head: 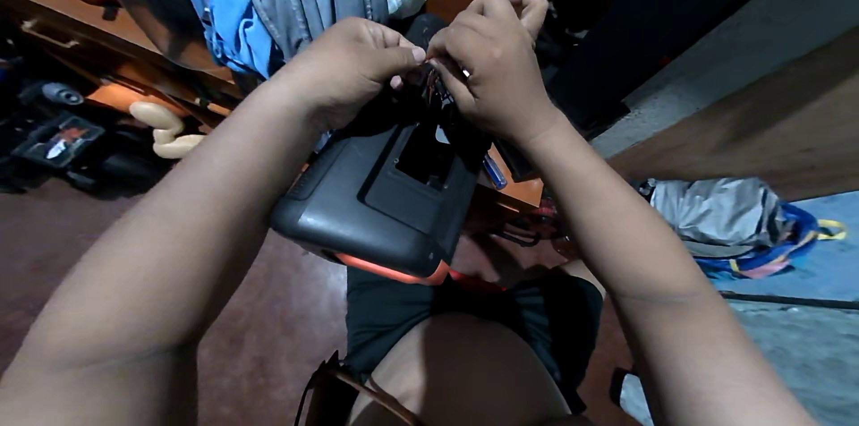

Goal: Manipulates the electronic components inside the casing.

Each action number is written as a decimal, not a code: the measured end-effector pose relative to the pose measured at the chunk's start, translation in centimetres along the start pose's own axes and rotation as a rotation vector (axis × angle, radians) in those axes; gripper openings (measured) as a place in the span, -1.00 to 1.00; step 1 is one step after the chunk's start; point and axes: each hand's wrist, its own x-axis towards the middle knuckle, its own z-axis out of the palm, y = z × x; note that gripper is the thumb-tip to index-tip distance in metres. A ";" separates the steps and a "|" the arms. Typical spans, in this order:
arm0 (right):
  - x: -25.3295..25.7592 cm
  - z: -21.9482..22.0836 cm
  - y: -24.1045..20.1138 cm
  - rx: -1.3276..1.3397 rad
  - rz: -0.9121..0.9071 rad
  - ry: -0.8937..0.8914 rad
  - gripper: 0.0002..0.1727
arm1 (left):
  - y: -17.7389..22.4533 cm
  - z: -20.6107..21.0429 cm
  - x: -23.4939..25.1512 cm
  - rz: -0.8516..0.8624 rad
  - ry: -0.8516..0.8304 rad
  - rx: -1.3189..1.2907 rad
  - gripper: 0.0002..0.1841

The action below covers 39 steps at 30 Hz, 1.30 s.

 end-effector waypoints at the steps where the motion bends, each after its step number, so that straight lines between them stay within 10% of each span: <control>1: 0.1 -0.1 -0.1 0.019 0.036 -0.040 -0.76 | 0.0 0.1 -0.2 0.060 0.019 0.109 -0.79; 7: 0.5 -0.7 -0.7 0.099 0.192 -0.170 -0.72 | -1.2 -0.4 0.2 0.836 0.229 0.948 -0.73; 16: -0.1 0.0 -0.3 0.014 0.026 0.018 -0.85 | 0.4 0.7 -0.4 -0.015 0.070 0.130 -0.56; 21: -0.2 -0.1 -0.1 0.021 0.031 0.000 -0.81 | 0.4 0.9 -0.5 0.039 0.049 0.053 -0.75; 30: 1.0 -1.2 -0.1 0.088 0.296 -0.279 -0.69 | -1.3 -0.4 -0.5 0.715 0.322 0.966 -0.83; 39: 0.6 -1.0 -0.1 0.136 0.233 -0.219 -0.80 | -0.4 0.9 -0.7 0.227 0.149 0.463 -0.64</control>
